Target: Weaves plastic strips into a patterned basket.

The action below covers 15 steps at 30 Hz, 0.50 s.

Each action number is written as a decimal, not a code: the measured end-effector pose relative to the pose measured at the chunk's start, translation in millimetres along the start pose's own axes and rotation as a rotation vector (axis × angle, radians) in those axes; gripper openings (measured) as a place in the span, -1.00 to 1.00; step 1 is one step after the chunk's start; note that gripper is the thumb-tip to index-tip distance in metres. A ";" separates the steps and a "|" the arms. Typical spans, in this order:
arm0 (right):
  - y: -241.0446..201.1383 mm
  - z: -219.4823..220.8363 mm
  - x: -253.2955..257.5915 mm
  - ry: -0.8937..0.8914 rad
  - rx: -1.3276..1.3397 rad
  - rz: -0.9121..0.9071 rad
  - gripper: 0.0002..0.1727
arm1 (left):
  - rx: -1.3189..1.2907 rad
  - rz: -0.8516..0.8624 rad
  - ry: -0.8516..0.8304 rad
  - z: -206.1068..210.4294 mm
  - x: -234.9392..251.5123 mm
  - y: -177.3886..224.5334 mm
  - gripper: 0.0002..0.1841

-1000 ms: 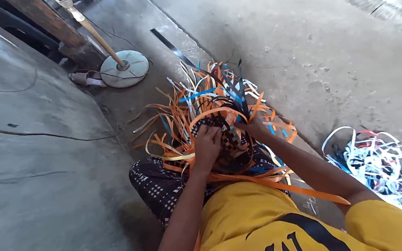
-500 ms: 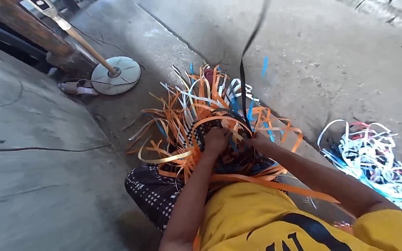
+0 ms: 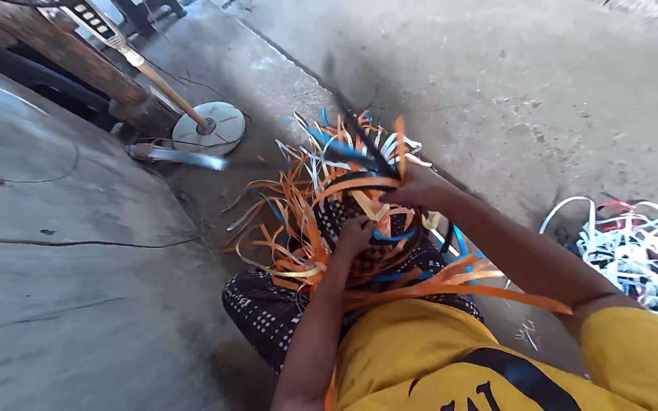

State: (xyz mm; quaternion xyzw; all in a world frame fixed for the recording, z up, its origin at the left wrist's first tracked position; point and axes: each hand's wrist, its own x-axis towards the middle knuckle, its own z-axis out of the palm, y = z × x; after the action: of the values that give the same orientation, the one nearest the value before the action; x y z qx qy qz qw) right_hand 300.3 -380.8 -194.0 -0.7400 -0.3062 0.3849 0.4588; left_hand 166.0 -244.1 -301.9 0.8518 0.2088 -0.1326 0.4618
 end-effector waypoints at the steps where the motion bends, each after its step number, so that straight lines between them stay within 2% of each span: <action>1: 24.5 3.5 14.8 -0.009 -0.205 0.107 -0.65 | -0.037 -0.011 -0.003 0.4 0.1 -2.3 -0.64; 2: 46.3 9.8 25.8 -0.038 -0.334 0.190 -0.63 | -0.062 -0.021 0.004 1.4 -1.6 -1.0 -0.63; 4: 71.9 21.4 33.0 -0.048 -0.361 0.229 -0.60 | -0.048 -0.004 0.051 5.0 -6.8 5.8 -0.62; 6: 76.0 27.5 27.3 0.025 -0.214 0.179 -0.58 | 0.009 0.028 0.103 7.9 -12.1 9.1 -0.63; 9: 74.1 29.8 12.7 0.123 -0.038 0.133 -0.52 | -0.002 -0.013 0.125 2.7 -12.2 7.4 -0.64; 11: 79.4 30.7 2.8 0.138 -0.009 0.104 -0.54 | -0.073 -0.087 0.102 -1.4 -5.7 7.6 -0.60; 13: 81.2 30.6 -5.2 0.123 -0.006 0.093 -0.58 | -0.093 -0.145 0.074 -2.1 -0.5 11.3 -0.46; 15: 73.7 27.9 -12.2 0.132 0.013 0.073 -0.59 | -0.082 -0.148 0.062 1.8 4.4 13.1 -0.45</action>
State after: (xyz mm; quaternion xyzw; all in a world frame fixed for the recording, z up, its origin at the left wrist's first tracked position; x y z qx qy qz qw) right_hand 277.7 -407.1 -265.8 -0.7714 -0.2454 0.3536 0.4687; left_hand 176.1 -251.0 -295.1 0.8182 0.2905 -0.1313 0.4784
